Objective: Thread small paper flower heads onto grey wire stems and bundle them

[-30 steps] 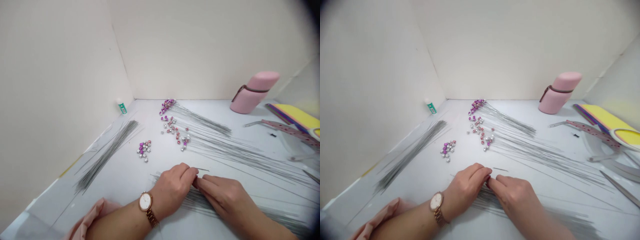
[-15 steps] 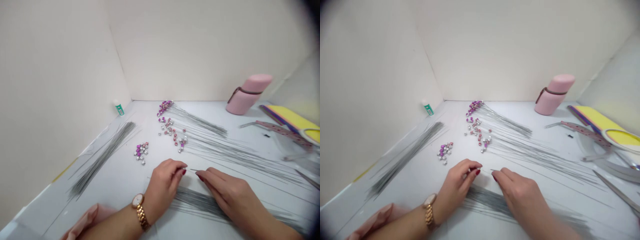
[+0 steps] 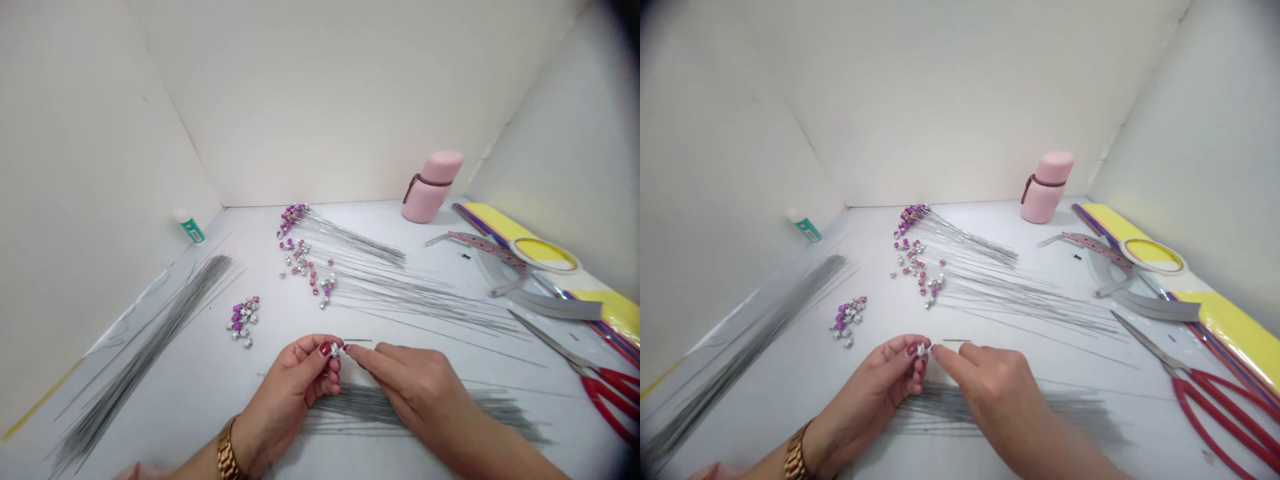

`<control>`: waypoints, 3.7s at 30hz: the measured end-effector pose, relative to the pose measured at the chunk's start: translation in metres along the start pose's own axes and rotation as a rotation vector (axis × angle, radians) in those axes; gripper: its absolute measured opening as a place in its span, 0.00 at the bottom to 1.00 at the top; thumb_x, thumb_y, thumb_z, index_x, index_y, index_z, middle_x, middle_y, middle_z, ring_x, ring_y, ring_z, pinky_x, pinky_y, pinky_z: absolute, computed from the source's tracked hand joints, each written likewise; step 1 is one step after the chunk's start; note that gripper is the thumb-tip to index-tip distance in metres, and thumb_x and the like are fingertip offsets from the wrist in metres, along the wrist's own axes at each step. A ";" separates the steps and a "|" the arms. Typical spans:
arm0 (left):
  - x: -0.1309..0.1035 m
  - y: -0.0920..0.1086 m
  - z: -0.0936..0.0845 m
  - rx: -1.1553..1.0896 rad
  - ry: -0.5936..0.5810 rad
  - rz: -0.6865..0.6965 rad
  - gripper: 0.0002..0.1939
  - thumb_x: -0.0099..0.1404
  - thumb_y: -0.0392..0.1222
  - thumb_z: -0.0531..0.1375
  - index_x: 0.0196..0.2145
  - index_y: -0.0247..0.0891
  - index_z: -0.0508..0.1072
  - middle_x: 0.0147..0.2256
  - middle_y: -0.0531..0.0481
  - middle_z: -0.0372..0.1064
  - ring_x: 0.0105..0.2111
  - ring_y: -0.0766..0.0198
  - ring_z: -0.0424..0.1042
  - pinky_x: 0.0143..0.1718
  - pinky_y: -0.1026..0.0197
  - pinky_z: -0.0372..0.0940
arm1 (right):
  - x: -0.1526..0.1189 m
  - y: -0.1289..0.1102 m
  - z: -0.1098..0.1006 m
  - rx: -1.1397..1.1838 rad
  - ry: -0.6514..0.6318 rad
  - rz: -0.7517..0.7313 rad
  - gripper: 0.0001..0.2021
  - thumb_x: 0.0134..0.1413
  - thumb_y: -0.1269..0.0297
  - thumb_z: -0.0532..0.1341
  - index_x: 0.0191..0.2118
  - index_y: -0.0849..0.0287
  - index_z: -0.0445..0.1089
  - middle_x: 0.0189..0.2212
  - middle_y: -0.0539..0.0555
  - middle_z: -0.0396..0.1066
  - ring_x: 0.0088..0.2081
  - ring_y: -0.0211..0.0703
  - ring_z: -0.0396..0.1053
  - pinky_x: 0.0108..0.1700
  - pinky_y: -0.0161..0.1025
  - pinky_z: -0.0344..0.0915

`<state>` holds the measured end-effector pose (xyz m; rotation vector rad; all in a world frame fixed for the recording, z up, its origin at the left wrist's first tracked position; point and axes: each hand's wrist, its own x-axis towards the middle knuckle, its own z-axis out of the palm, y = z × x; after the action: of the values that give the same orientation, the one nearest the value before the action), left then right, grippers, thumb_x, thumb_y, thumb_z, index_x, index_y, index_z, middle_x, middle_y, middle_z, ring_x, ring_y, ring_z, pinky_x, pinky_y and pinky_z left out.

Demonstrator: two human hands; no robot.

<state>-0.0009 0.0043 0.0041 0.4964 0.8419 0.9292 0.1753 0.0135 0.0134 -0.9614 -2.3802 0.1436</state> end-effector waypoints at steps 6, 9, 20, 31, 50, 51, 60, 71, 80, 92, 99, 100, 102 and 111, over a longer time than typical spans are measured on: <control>0.000 0.000 0.000 0.018 0.006 -0.005 0.07 0.60 0.38 0.57 0.34 0.32 0.71 0.25 0.52 0.64 0.24 0.75 0.63 0.28 0.71 0.62 | -0.001 -0.001 0.000 -0.030 -0.019 0.024 0.15 0.59 0.73 0.45 0.40 0.60 0.68 0.17 0.48 0.64 0.19 0.33 0.62 0.23 0.29 0.54; -0.001 0.000 0.001 0.059 0.025 0.010 0.07 0.59 0.39 0.58 0.34 0.32 0.71 0.25 0.53 0.65 0.24 0.75 0.63 0.29 0.70 0.62 | -0.001 -0.001 0.000 -0.049 -0.031 0.029 0.15 0.59 0.73 0.45 0.40 0.59 0.68 0.17 0.48 0.64 0.19 0.33 0.62 0.23 0.29 0.53; -0.004 0.001 0.002 0.489 0.082 0.189 0.08 0.57 0.41 0.58 0.33 0.33 0.71 0.21 0.54 0.66 0.24 0.70 0.63 0.29 0.67 0.59 | -0.003 -0.005 0.002 0.031 -0.093 0.081 0.13 0.58 0.73 0.46 0.35 0.59 0.68 0.19 0.48 0.67 0.21 0.34 0.65 0.25 0.31 0.55; -0.004 -0.002 0.002 0.538 0.035 0.205 0.08 0.58 0.42 0.57 0.32 0.34 0.70 0.22 0.54 0.65 0.24 0.70 0.62 0.28 0.67 0.59 | -0.001 -0.004 0.008 0.060 -0.154 0.124 0.13 0.59 0.71 0.46 0.30 0.58 0.66 0.20 0.48 0.67 0.22 0.35 0.64 0.26 0.31 0.56; -0.015 0.079 -0.042 1.774 0.526 0.382 0.10 0.59 0.42 0.50 0.28 0.41 0.71 0.30 0.50 0.71 0.31 0.59 0.68 0.31 0.61 0.56 | 0.004 0.036 0.004 -0.001 -0.189 0.159 0.05 0.55 0.70 0.53 0.36 0.58 0.65 0.32 0.54 0.65 0.35 0.42 0.62 0.36 0.38 0.61; -0.018 0.084 -0.046 1.821 0.529 0.306 0.10 0.59 0.43 0.51 0.27 0.41 0.71 0.29 0.50 0.71 0.30 0.59 0.68 0.29 0.62 0.55 | 0.004 0.034 0.007 0.001 -0.220 0.163 0.04 0.55 0.70 0.53 0.35 0.58 0.64 0.32 0.53 0.65 0.35 0.42 0.62 0.35 0.38 0.61; -0.023 0.084 -0.055 1.958 0.478 0.108 0.07 0.54 0.40 0.54 0.25 0.41 0.71 0.26 0.48 0.71 0.28 0.58 0.68 0.26 0.62 0.51 | 0.000 0.034 0.030 -0.167 -0.253 0.103 0.09 0.59 0.69 0.48 0.28 0.60 0.61 0.26 0.52 0.62 0.29 0.40 0.61 0.30 0.36 0.58; -0.012 0.059 -0.026 1.302 0.237 0.342 0.06 0.57 0.41 0.54 0.27 0.39 0.69 0.25 0.53 0.68 0.26 0.64 0.66 0.28 0.64 0.57 | 0.001 0.027 0.023 -0.033 -0.253 0.238 0.07 0.58 0.70 0.48 0.30 0.58 0.60 0.28 0.52 0.63 0.30 0.40 0.62 0.30 0.35 0.60; 0.006 0.030 -0.023 0.559 0.113 0.135 0.08 0.54 0.41 0.61 0.30 0.35 0.67 0.27 0.51 0.69 0.28 0.69 0.66 0.32 0.67 0.59 | 0.005 0.020 0.004 0.893 -0.045 0.572 0.11 0.56 0.68 0.50 0.45 0.54 0.61 0.46 0.55 0.61 0.46 0.44 0.60 0.43 0.41 0.62; 0.005 0.032 -0.024 0.233 0.151 0.120 0.08 0.56 0.37 0.61 0.35 0.37 0.69 0.30 0.52 0.71 0.31 0.71 0.69 0.37 0.68 0.63 | 0.003 0.027 0.013 1.594 0.050 0.867 0.12 0.50 0.74 0.56 0.41 0.59 0.67 0.41 0.56 0.67 0.41 0.42 0.63 0.41 0.39 0.61; 0.003 0.032 -0.020 0.231 0.169 0.120 0.06 0.55 0.36 0.61 0.33 0.38 0.71 0.30 0.54 0.70 0.31 0.72 0.68 0.37 0.70 0.64 | 0.004 0.028 0.015 1.548 0.010 0.926 0.14 0.44 0.74 0.61 0.41 0.57 0.67 0.41 0.55 0.68 0.44 0.42 0.63 0.45 0.39 0.58; 0.004 0.032 -0.020 0.230 0.173 0.118 0.05 0.55 0.36 0.61 0.33 0.38 0.71 0.30 0.54 0.70 0.31 0.72 0.68 0.37 0.70 0.64 | 0.004 0.028 0.015 1.537 0.002 0.927 0.15 0.42 0.74 0.62 0.40 0.57 0.68 0.41 0.54 0.68 0.44 0.42 0.63 0.46 0.40 0.58; 0.004 0.033 -0.020 0.230 0.183 0.112 0.05 0.55 0.36 0.61 0.33 0.38 0.71 0.30 0.54 0.70 0.31 0.72 0.68 0.37 0.70 0.64 | 0.004 0.028 0.015 1.524 -0.016 0.920 0.15 0.41 0.74 0.63 0.38 0.57 0.68 0.40 0.53 0.68 0.43 0.42 0.64 0.47 0.40 0.57; 0.002 0.030 -0.020 0.301 0.158 0.108 0.05 0.56 0.37 0.60 0.33 0.38 0.71 0.30 0.54 0.70 0.32 0.71 0.68 0.36 0.70 0.63 | 0.003 0.024 0.013 1.472 -0.060 0.900 0.13 0.44 0.74 0.61 0.39 0.56 0.67 0.40 0.52 0.68 0.33 0.34 0.65 0.31 0.32 0.59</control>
<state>-0.0314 0.0226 0.0123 0.7414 1.1159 0.9540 0.1808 0.0351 -0.0036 -1.0300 -1.0463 1.8762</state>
